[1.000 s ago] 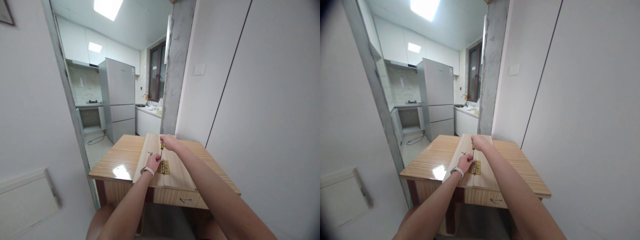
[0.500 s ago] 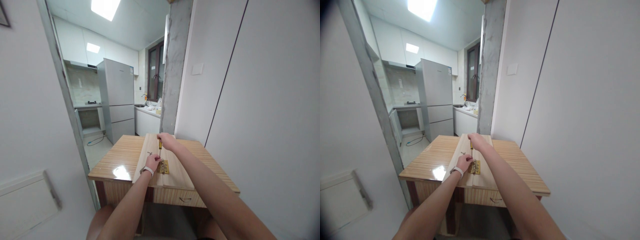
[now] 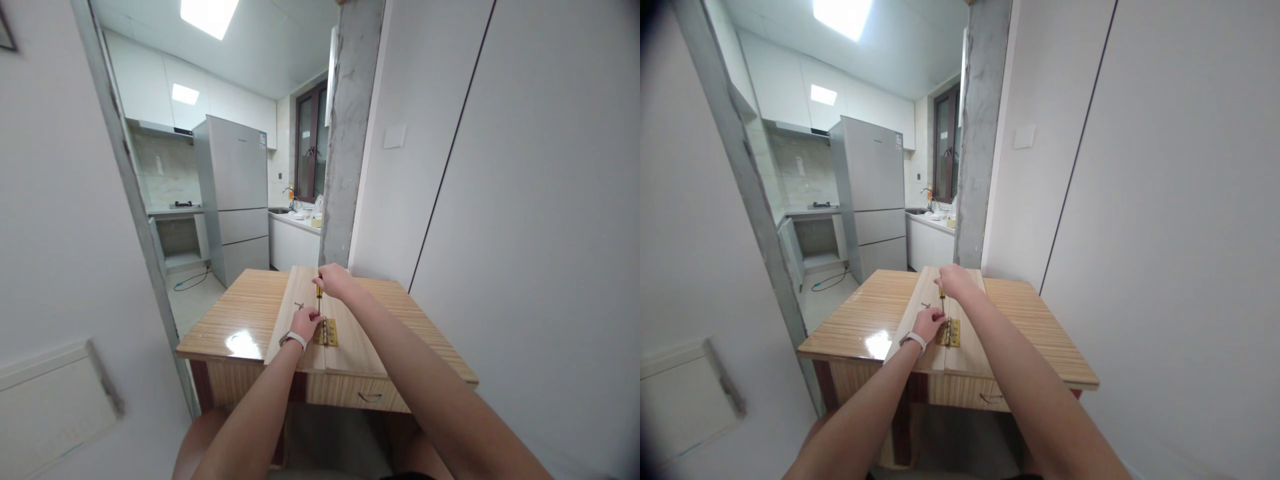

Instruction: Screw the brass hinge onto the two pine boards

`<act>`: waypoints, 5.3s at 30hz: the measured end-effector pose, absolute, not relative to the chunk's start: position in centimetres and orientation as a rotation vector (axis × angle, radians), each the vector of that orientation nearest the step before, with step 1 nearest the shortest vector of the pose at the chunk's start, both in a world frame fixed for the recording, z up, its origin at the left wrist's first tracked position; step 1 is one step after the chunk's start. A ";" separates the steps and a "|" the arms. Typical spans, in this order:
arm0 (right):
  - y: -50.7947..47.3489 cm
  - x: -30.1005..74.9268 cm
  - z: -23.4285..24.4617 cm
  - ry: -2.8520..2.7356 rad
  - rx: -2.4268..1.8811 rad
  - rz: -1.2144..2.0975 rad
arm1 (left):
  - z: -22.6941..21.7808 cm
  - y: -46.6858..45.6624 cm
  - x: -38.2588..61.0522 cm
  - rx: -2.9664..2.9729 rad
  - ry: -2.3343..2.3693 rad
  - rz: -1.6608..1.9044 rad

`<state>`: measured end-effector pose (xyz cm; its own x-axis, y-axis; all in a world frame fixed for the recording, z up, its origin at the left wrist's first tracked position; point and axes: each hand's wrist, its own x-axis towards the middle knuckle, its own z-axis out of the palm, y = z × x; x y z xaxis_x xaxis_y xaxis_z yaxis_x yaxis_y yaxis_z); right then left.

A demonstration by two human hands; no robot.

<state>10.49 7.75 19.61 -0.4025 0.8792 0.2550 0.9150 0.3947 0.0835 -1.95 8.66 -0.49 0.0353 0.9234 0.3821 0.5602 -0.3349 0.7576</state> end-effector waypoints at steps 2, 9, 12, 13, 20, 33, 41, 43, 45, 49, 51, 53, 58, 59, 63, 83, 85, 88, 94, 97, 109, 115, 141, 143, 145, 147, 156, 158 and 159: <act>7.8 10.6 19.5 -2.460 -1.614 -0.318 | -0.5 8.6 -1.9 1.916 1.496 1.220; 8.4 11.3 19.0 -2.544 -1.406 -0.286 | -0.5 8.6 -2.0 1.908 1.503 1.213; 8.4 11.3 19.0 -2.561 -1.407 -0.279 | -0.5 8.6 -2.0 1.909 1.503 1.216; 8.3 11.2 19.1 -2.562 -1.414 -0.279 | -0.5 8.6 -2.0 1.909 1.503 1.217; 7.8 10.7 19.5 -2.526 -1.533 -0.321 | -0.5 8.7 -2.0 1.913 1.498 1.208; 7.9 11.8 19.0 -2.547 -1.410 -0.253 | -0.5 8.6 -2.1 1.915 1.511 1.184; 8.2 11.5 18.9 -2.531 -1.470 -0.252 | -0.5 8.5 -2.1 1.913 1.516 1.183; 8.1 11.3 19.0 -2.531 -1.481 -0.260 | -0.4 8.5 -2.1 1.917 1.516 1.182; 8.0 11.1 19.1 -2.521 -1.516 -0.280 | -0.4 8.5 -2.1 1.924 1.512 1.183; 7.6 10.9 19.2 -2.457 -1.629 -0.321 | -0.3 8.5 -2.0 1.934 1.503 1.182; 7.5 10.9 19.1 -2.448 -1.613 -0.323 | -0.2 8.4 -2.0 1.932 1.504 1.179; 7.5 11.1 19.1 -2.470 -1.526 -0.304 | -0.2 8.4 -2.0 1.929 1.509 1.176; 7.7 11.3 19.2 -2.559 -1.383 -0.240 | -0.1 8.4 -2.0 1.916 1.522 1.172; 7.6 11.3 19.2 -2.565 -1.373 -0.246 | -0.1 8.4 -2.0 1.914 1.523 1.173; 7.3 11.0 19.3 -2.548 -1.375 -0.276 | 0.0 8.3 -2.0 1.905 1.520 1.173; 7.7 11.3 18.5 -2.377 -1.571 -0.234 | 6.2 6.8 -1.4 1.829 1.262 1.648; 7.6 11.4 18.3 -2.337 -1.549 -0.187 | 7.6 6.8 -1.3 1.861 1.218 1.683; 7.1 12.1 17.2 -2.180 -1.501 -0.103 | 8.6 6.9 -1.4 1.902 1.225 1.656; 4.1 13.5 10.0 -2.021 -1.615 0.005 | 8.9 7.0 -1.8 1.984 1.260 1.596; 2.4 13.3 5.8 -2.218 -1.507 0.043 | 9.0 7.1 -1.8 2.035 1.264 1.572; 2.8 12.3 0.8 -2.383 -1.472 0.140 | 9.0 8.3 -1.7 2.072 1.290 1.552; 3.3 12.3 -0.1 -2.373 -1.448 0.153 | 9.4 8.7 -1.5 2.127 1.396 1.531; 3.9 12.4 -1.1 -2.351 -1.397 0.082 | 9.5 8.9 -1.1 2.153 1.296 1.558; 4.0 12.4 -1.1 -2.355 -1.415 0.090 | 9.4 8.8 -1.2 2.139 1.290 1.575; 4.0 12.3 -1.2 -2.356 -1.431 0.094 | 9.4 8.7 -1.2 2.135 1.289 1.584; 4.1 12.3 -1.3 -2.356 -1.431 0.093 | 9.5 8.6 -1.2 2.130 1.291 1.587; 3.8 12.3 -1.0 -2.357 -1.427 0.106 | 10.1 8.2 -0.6 2.138 1.304 1.562; 3.7 12.3 -0.9 -2.357 -1.437 0.114 | 10.2 8.1 -0.5 2.153 1.276 1.540; 3.7 12.3 -0.8 -2.359 -1.443 0.120 | 10.3 8.0 -0.5 2.153 1.264 1.529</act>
<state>12.26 3.66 -0.78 -0.4067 0.8735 0.2675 0.8420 0.4720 -0.2613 -0.48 8.03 10.26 0.0920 0.7387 0.6678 0.5166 -0.6087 0.6022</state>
